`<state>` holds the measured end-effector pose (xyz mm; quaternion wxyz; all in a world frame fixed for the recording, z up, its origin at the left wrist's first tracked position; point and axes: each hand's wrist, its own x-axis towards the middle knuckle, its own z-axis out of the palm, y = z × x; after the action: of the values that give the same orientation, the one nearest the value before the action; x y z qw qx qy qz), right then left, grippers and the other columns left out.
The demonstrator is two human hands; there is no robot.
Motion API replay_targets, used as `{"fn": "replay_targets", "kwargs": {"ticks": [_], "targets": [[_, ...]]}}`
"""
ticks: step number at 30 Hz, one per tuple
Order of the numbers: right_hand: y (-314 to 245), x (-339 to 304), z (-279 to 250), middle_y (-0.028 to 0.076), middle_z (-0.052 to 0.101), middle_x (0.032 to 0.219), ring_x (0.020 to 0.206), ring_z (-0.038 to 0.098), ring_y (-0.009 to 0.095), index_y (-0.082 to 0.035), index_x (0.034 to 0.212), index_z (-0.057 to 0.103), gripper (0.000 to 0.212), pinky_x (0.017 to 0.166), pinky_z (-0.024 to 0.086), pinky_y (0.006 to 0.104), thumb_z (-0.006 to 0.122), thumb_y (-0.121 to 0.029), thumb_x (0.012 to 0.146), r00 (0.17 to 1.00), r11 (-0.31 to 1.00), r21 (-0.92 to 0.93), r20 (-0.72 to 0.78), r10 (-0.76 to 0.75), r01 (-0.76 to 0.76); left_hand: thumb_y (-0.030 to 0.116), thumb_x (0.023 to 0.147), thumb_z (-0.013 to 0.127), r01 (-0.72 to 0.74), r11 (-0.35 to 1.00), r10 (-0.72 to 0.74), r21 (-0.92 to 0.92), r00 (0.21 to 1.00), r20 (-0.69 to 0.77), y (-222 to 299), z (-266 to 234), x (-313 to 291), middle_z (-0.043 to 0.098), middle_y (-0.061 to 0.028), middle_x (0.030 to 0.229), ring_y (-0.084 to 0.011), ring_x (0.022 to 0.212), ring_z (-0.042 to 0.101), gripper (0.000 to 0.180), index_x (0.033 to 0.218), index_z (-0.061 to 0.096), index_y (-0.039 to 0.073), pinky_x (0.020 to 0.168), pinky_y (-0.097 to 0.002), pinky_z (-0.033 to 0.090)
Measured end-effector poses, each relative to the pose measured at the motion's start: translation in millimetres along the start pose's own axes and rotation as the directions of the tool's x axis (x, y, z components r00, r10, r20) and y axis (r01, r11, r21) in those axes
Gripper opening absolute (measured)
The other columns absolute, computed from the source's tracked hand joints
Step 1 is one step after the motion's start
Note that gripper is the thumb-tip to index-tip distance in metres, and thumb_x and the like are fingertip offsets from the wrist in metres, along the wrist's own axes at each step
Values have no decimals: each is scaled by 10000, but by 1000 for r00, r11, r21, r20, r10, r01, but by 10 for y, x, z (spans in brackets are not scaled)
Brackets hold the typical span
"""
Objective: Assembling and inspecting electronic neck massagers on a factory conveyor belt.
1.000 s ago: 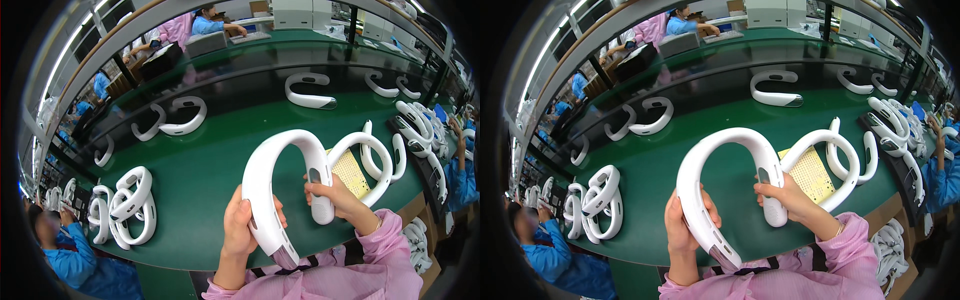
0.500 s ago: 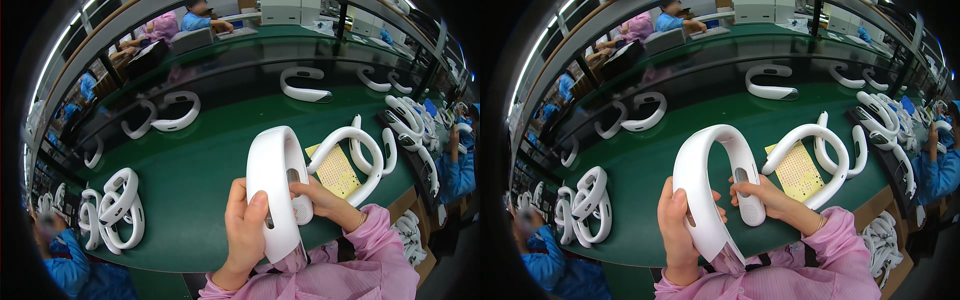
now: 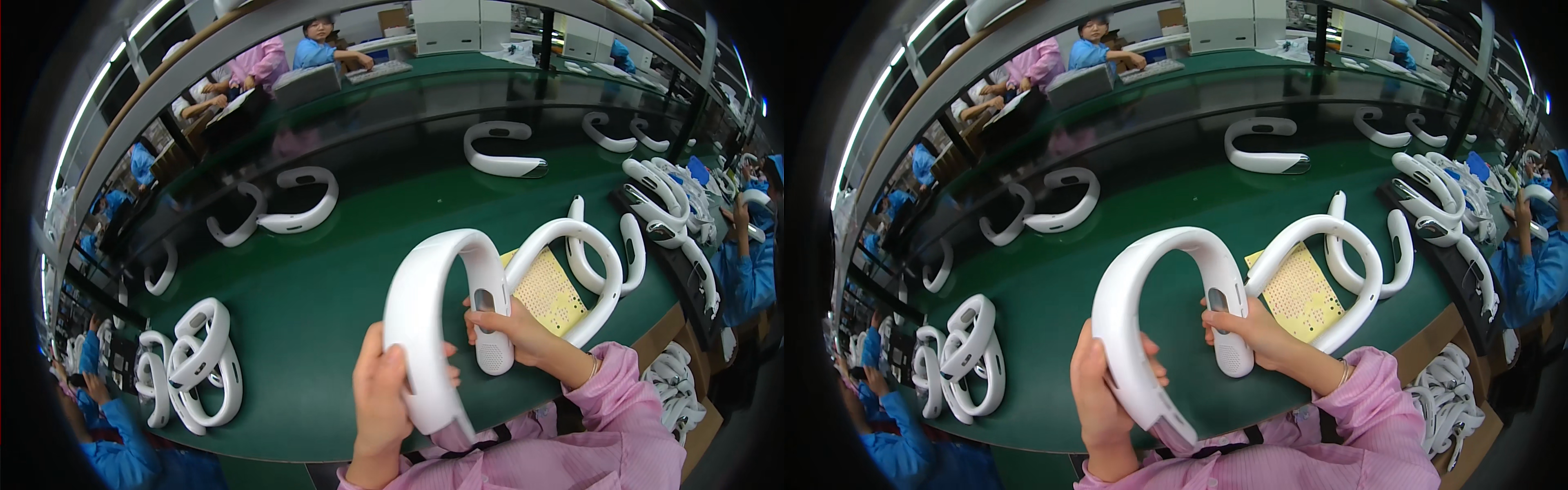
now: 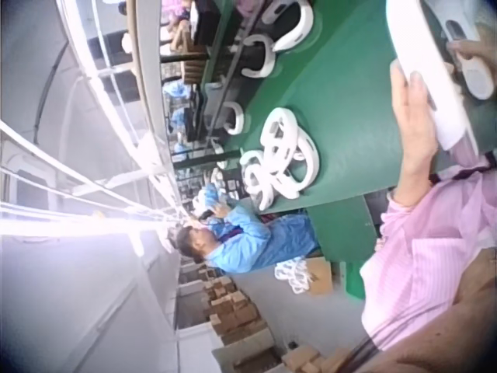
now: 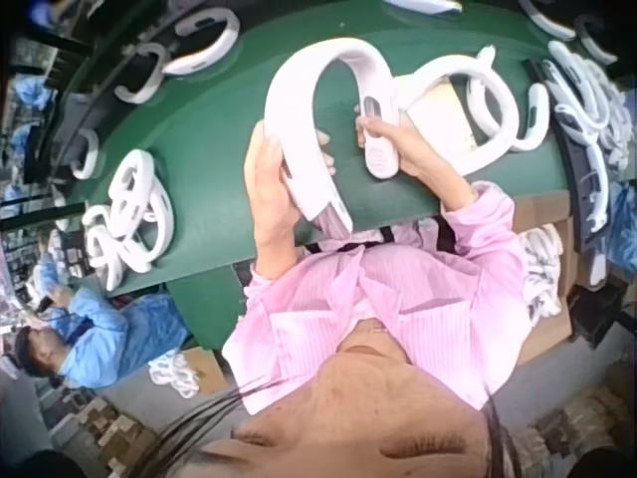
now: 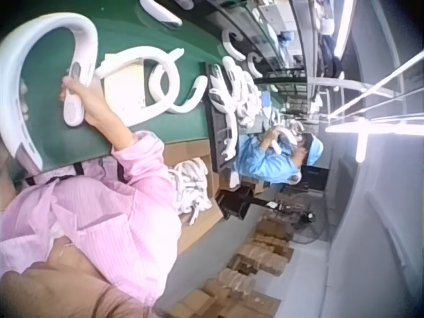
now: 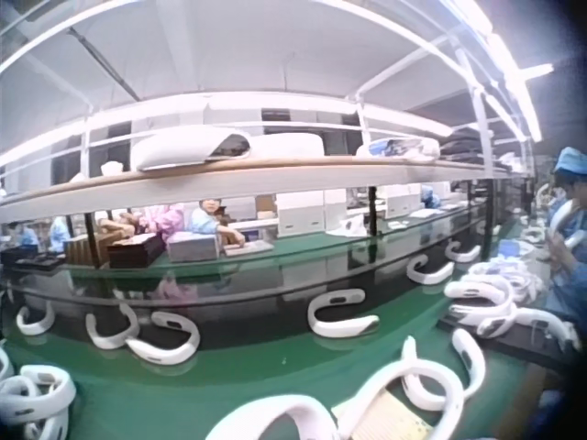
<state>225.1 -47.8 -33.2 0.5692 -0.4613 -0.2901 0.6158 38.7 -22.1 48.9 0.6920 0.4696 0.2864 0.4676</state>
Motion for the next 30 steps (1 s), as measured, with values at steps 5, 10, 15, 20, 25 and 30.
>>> {"fn": "replay_targets", "kwargs": {"ticks": [5,10,15,20,25,30], "targets": [[-277,-257,47,60,505,890,763,521,106,-2,1188,394,421,669,446,252,542,-253,883,980,933,-329,-85,-181,144,395,962,238,-126,988,131,91,990,-57,-339,-429,94,571,-135,926,-158,680,559,504,1249,374,4,638,-290,494],[-638,-525,210,98,413,1031,854,459,115,-20,1387,207,509,721,411,250,365,-252,963,973,880,-443,216,-82,172,112,830,604,-34,999,41,31,958,-285,-682,-628,355,509,-111,1114,-168,887,551,485,1240,369,5,778,-315,471],[-700,-515,331,98,420,1037,866,494,128,-21,1395,233,505,681,442,250,415,-147,941,825,780,-407,514,-234,475,134,879,532,121,975,-142,-185,984,-106,-1038,-681,473,529,-110,1100,-190,953,574,355,1192,409,19,805,-315,495],[-757,-537,533,122,440,1076,974,520,175,-5,1366,303,516,758,458,269,504,-107,902,878,890,-284,429,-215,356,197,924,455,247,909,-229,-337,969,95,-1165,-645,449,559,-107,1057,-165,898,597,311,1181,417,27,732,-284,527],[-885,-486,503,170,365,1289,1137,437,267,-61,1297,448,496,944,380,351,583,-76,819,799,459,-660,418,-433,594,222,940,430,294,914,-313,-280,949,-27,-977,-511,397,562,-130,1037,-188,821,620,362,1237,362,27,681,-316,545],[-952,-302,189,141,425,1253,1189,382,336,-87,1103,545,412,1009,288,493,662,-110,709,517,-97,-656,669,-534,749,553,904,303,423,903,-401,-77,893,203,-599,-578,294,430,-151,1245,-251,871,605,681,1402,163,109,632,-342,552]]}}
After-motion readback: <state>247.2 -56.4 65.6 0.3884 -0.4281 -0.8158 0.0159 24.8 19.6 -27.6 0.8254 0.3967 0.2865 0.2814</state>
